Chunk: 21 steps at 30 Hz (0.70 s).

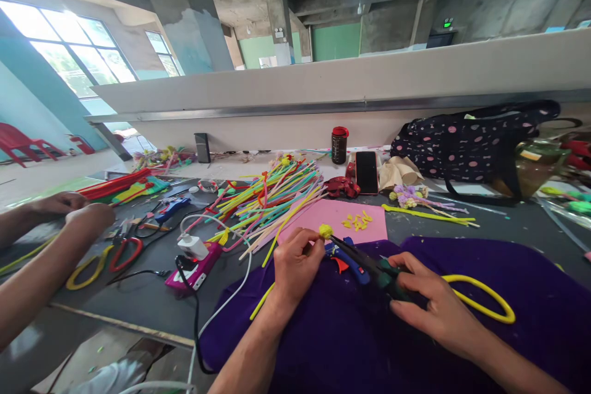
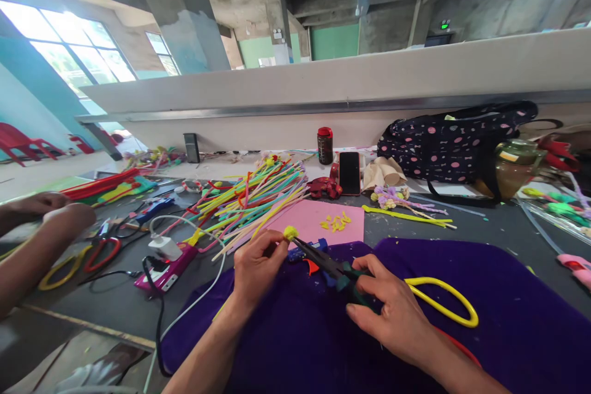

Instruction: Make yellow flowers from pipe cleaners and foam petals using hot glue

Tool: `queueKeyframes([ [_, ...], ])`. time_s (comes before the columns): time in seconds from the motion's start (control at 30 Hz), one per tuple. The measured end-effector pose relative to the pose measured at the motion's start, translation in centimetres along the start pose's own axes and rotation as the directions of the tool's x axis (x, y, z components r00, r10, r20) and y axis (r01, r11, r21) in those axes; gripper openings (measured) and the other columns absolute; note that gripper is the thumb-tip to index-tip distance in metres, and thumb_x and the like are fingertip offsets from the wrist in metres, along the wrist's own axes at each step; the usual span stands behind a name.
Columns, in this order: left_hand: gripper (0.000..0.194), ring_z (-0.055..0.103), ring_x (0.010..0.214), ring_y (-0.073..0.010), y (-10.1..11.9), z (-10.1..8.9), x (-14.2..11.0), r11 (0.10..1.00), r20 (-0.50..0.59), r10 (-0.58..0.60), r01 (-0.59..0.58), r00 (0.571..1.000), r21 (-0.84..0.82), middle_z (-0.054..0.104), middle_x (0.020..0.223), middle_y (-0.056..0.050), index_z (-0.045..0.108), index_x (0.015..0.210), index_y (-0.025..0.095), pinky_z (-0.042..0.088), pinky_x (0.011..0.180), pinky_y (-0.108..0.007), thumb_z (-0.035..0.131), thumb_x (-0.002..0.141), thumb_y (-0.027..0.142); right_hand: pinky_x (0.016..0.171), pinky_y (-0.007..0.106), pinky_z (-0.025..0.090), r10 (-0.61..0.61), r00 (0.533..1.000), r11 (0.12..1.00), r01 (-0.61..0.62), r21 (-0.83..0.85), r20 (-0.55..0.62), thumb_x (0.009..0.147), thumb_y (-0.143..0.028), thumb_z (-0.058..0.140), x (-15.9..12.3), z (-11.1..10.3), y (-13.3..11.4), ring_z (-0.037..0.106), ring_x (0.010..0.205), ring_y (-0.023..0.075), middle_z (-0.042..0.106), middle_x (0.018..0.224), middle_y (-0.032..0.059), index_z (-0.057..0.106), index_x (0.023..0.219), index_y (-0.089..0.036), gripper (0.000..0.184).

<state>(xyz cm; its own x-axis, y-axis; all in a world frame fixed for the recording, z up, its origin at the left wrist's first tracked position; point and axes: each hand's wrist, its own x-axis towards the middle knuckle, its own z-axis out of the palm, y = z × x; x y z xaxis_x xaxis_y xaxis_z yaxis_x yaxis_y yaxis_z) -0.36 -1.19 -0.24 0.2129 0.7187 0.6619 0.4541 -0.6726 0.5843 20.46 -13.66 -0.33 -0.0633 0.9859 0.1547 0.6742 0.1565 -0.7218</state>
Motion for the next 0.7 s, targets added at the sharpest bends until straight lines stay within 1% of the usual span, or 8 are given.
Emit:
queueKeyframes([
  [0.23,0.009,0.049,0.049,-0.0056,0.2,0.0,0.1,1.0,0.008,0.008,-0.008,1.0,-0.001,0.061,0.065,0.001,0.06,0.066,0.017,0.038,0.05,-0.017,0.056,0.074,0.016,0.078,0.03,0.043,-0.014,1.0,1.0,0.014,0.007,0.002,0.073,-0.022,0.056,0.1,0.0,0.2,0.054,0.089,0.0205,0.049,0.105,0.0062,0.05,0.065,-0.018,0.011],
  [0.47,0.009,0.049,0.049,-0.0055,0.3,0.0,0.1,1.0,0.019,0.024,-0.024,1.0,-0.01,0.059,0.064,0.001,0.06,0.066,0.017,0.038,0.049,-0.017,0.055,0.074,0.015,0.079,0.03,0.042,-0.015,1.0,1.0,0.015,0.019,0.015,0.074,-0.023,0.056,0.1,0.2,0.7,0.053,0.089,0.02,0.048,0.107,0.0057,0.051,0.066,-0.018,0.011],
  [0.7,0.009,0.051,0.051,-0.0061,0.2,0.0,0.1,0.998,0.023,0.067,-0.067,0.998,-0.005,0.059,0.064,0.001,0.06,0.067,0.017,0.039,0.051,-0.017,0.055,0.073,0.014,0.078,0.03,0.041,-0.027,0.999,0.999,0.027,0.025,0.016,0.074,-0.025,0.057,0.1,0.6,1.3,0.053,0.089,0.02,0.047,0.106,0.0054,0.052,0.066,-0.017,0.012],
])
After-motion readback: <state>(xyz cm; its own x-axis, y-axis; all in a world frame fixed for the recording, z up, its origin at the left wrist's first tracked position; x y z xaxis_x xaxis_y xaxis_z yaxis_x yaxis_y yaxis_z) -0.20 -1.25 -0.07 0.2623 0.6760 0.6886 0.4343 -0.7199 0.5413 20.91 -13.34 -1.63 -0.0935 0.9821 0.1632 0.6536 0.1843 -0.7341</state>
